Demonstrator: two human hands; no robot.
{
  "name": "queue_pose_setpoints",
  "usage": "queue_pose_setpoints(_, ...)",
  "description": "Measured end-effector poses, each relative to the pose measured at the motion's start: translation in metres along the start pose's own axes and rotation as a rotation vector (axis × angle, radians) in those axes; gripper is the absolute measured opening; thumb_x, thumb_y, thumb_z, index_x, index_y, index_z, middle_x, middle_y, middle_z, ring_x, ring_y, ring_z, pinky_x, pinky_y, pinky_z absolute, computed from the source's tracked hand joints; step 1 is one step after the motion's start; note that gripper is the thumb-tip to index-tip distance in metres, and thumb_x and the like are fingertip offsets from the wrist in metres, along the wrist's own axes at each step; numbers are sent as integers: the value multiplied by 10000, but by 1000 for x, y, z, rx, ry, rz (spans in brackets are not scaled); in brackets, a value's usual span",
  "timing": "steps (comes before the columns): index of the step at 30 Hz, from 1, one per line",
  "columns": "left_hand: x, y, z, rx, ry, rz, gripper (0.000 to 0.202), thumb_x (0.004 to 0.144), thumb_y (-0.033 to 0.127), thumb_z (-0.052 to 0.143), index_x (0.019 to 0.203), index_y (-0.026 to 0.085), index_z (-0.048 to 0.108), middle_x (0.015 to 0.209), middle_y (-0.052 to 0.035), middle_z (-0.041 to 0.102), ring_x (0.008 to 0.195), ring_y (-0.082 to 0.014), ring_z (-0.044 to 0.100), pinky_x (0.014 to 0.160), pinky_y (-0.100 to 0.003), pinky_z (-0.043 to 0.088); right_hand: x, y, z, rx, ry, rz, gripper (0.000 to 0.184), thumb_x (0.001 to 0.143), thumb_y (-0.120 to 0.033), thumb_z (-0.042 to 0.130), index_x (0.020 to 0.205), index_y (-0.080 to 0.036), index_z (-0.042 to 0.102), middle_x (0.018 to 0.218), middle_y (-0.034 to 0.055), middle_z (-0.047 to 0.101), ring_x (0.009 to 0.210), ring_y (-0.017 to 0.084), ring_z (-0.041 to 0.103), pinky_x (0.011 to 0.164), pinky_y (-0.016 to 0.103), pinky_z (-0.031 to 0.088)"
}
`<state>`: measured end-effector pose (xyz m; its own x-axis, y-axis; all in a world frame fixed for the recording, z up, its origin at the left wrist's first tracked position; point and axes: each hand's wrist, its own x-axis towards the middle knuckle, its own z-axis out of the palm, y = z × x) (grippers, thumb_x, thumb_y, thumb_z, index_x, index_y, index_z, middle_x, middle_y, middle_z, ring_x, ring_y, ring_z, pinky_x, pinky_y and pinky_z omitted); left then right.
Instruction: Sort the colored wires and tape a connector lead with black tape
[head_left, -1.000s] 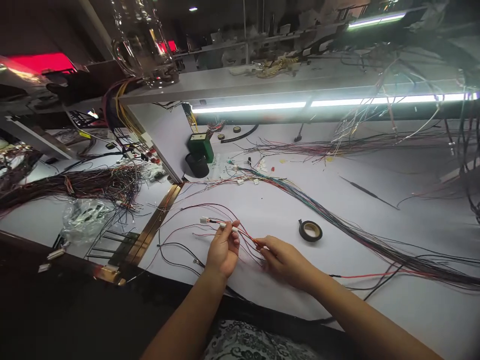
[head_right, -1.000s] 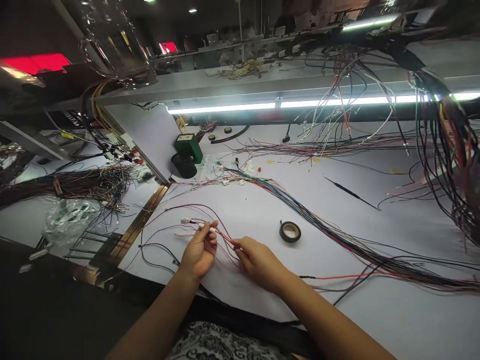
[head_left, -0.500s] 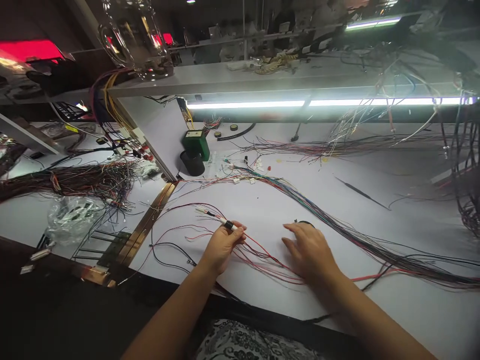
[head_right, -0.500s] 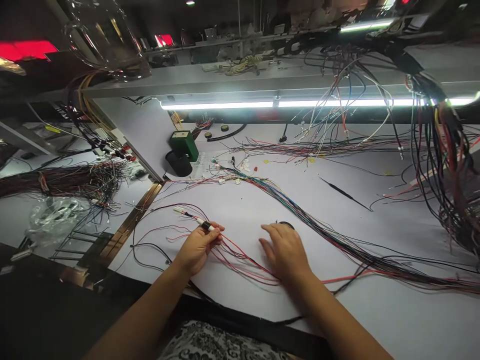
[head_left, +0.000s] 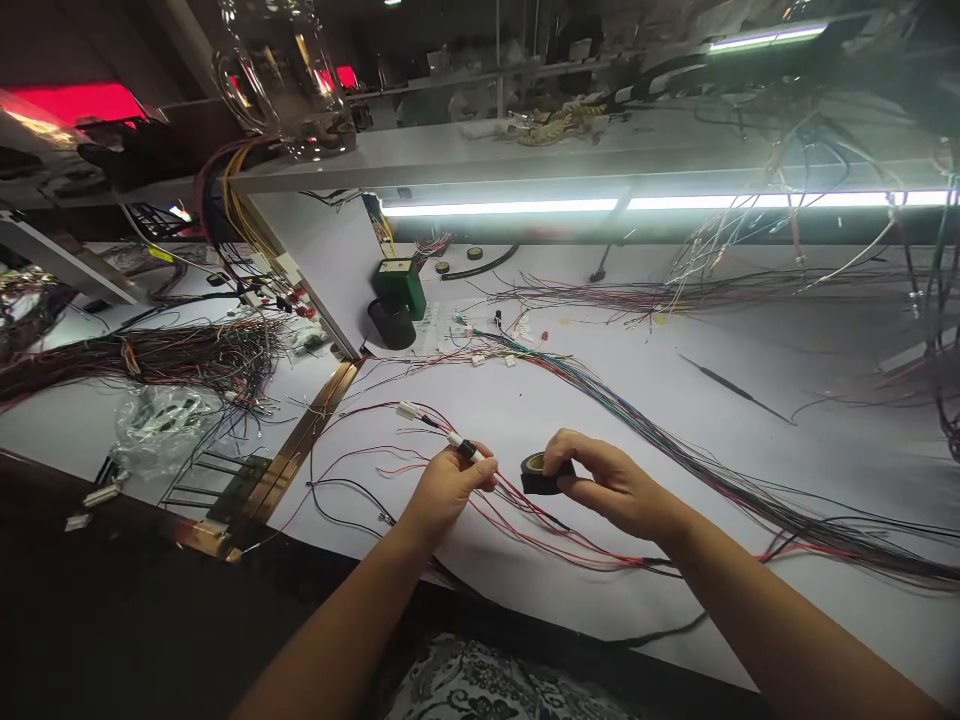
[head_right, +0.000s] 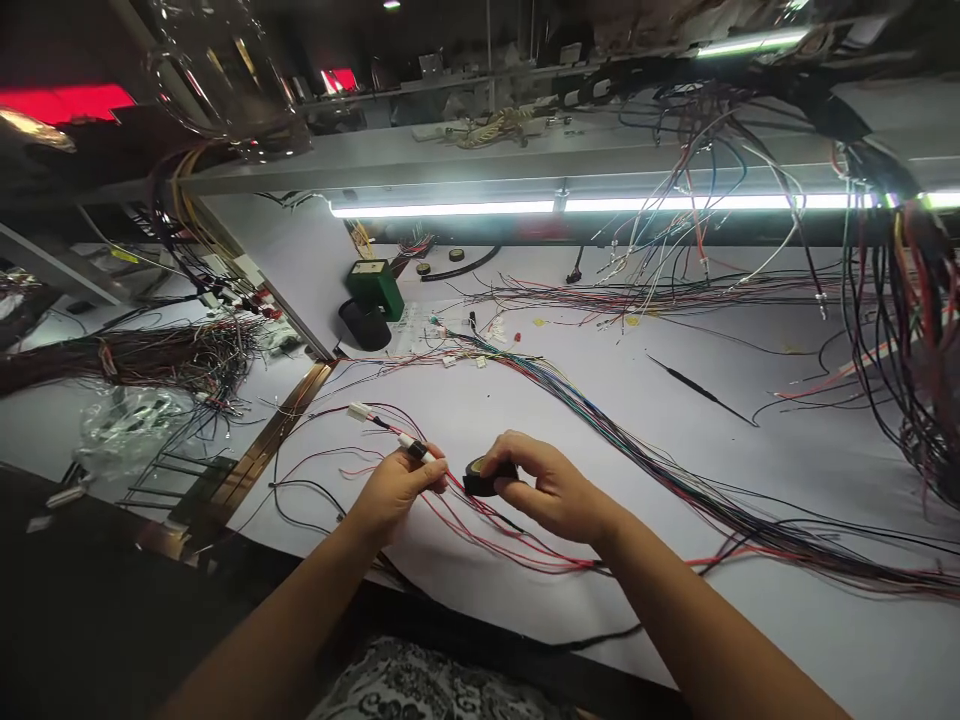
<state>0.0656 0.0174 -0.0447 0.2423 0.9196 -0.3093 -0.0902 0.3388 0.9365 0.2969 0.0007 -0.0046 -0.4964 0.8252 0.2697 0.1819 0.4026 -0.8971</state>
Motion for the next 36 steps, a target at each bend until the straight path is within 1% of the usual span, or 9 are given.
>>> queue_pose_setpoints(7,-9,15,3,-144,-116,-56,157,705,198,673,842,159,609,747,-6,599,715,-141,577,764,-302,442,22,-6,7,-135,-123,-132,193,817,-95,464,925,-206,580,853,20,587,773,148,516,709,302,449)
queue_pose_setpoints(12,-17,24,2,-89,-195,-114,369,601,53,557,942,191,581,819,-12,640,836,-158,584,797,-285,395,26,-10,5,-212,-139,-176,210,811,-71,456,910,-217,571,832,6,611,777,145,527,722,298,450)
queue_pose_setpoints(16,-22,29,6,-59,-254,-80,325,650,77,668,925,197,545,792,13,589,799,-135,550,719,-248,372,30,-9,7,-258,-155,-228,229,800,-59,469,927,-222,567,849,3,624,800,145,543,764,311,449)
queue_pose_setpoints(20,-21,24,11,-55,-198,32,269,696,185,751,871,194,546,790,17,570,795,-132,538,748,-255,393,31,-5,7,-251,-149,-238,231,801,-60,468,928,-217,578,843,9,622,796,151,537,759,318,452)
queue_pose_setpoints(26,-23,19,8,254,-116,222,128,784,276,701,843,198,619,812,-19,583,770,-156,524,730,-275,403,32,8,10,-87,-116,-156,152,790,-83,547,871,-205,586,886,21,591,837,151,550,767,313,484)
queue_pose_setpoints(28,-25,23,6,422,-82,342,73,791,256,689,823,208,645,867,-35,564,794,-168,525,724,-280,407,32,15,18,-9,-33,-108,129,791,-107,573,870,-207,591,1032,49,556,950,167,550,818,338,498)
queue_pose_setpoints(31,-24,27,4,552,-69,485,46,771,223,703,801,219,669,1008,-68,547,925,-205,538,790,-306,420,28,22,37,66,136,45,258,811,-166,583,1057,-241,572,1231,75,442,1140,202,486,849,362,520)
queue_pose_setpoints(33,-21,27,0,509,-56,525,58,773,206,703,812,225,664,1090,-80,570,1060,-235,520,901,-341,398,21,23,50,156,163,169,345,869,-221,540,1208,-262,487,1234,81,438,1072,184,536,808,353,541)
queue_pose_setpoints(36,-14,24,-5,287,-38,453,66,795,210,690,837,220,641,1073,-76,627,1137,-243,500,988,-383,357,6,19,60,266,118,270,327,941,-293,468,1264,-261,426,1168,75,490,744,104,579,673,299,539)
